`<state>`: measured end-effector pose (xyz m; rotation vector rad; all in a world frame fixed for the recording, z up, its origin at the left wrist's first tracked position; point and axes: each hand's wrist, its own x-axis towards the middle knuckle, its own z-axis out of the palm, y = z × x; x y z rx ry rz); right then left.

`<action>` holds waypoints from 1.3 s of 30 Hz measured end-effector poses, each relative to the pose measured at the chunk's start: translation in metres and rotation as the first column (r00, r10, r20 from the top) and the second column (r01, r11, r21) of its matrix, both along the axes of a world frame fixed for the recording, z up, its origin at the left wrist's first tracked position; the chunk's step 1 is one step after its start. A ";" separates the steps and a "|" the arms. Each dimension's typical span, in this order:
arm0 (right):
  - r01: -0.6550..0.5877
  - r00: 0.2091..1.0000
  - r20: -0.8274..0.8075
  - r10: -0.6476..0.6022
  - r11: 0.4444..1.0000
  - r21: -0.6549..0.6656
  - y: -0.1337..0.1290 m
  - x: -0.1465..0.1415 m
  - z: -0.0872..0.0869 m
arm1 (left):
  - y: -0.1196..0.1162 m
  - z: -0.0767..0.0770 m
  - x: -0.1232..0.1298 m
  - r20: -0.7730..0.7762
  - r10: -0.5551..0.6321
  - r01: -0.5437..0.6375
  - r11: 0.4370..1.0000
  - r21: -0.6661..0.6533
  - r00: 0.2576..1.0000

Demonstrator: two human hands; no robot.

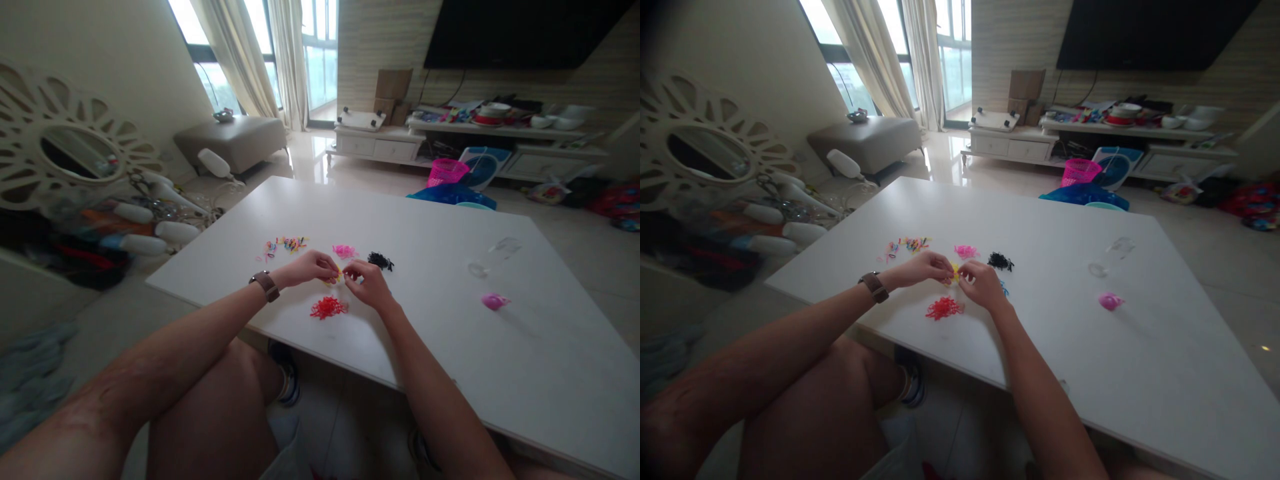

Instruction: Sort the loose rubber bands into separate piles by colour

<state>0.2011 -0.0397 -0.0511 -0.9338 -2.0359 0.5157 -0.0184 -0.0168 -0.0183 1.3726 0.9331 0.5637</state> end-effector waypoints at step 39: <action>0.142 0.987 0.072 -0.145 0.989 0.034 0.003 0.000 0.001 | 0.002 0.000 0.001 0.014 0.055 -0.055 0.998 -0.009 0.998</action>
